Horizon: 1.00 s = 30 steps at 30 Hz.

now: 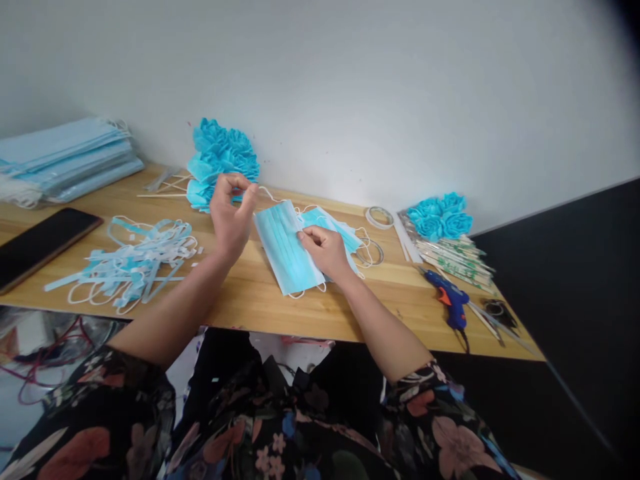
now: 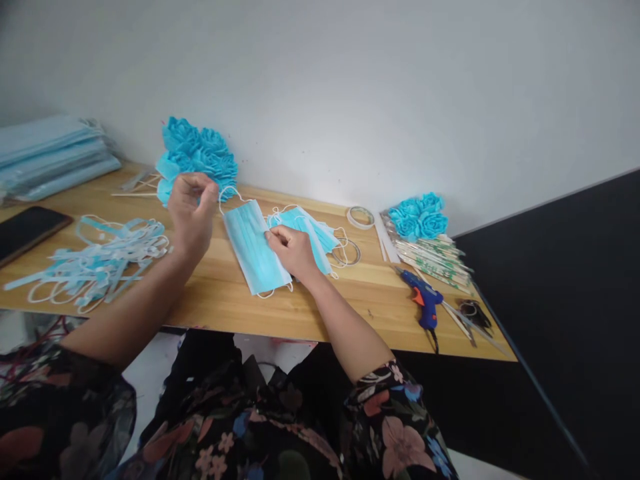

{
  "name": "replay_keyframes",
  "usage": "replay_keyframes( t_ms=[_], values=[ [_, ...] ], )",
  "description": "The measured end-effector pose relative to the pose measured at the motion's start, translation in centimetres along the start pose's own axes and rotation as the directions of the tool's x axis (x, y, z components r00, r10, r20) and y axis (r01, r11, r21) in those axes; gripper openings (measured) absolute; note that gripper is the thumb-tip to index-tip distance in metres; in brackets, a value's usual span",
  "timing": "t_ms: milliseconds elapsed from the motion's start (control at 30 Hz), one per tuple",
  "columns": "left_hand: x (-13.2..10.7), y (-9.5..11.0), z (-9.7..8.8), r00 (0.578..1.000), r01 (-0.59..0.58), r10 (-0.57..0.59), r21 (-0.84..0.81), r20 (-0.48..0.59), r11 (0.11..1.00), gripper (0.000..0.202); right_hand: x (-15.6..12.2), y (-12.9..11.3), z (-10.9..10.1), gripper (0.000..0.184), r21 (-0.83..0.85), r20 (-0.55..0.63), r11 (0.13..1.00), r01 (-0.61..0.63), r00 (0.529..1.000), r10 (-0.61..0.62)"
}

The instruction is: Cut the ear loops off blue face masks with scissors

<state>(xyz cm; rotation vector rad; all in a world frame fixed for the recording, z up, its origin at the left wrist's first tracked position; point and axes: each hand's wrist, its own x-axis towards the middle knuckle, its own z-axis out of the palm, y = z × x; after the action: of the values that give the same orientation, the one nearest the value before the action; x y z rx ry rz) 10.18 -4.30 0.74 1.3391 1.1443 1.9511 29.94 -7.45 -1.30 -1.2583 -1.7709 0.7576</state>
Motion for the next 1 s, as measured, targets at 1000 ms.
replay_keyframes(
  t_ms=[1000],
  values=[
    [-1.4, -1.0, 0.6, 0.793, 0.253, -0.228, 0.036, 0.565, 0.967, 0.032, 0.0, 0.8, 0.1, 0.029, 0.009, 0.064, 0.992, 0.126, 0.990, -0.126]
  ],
)
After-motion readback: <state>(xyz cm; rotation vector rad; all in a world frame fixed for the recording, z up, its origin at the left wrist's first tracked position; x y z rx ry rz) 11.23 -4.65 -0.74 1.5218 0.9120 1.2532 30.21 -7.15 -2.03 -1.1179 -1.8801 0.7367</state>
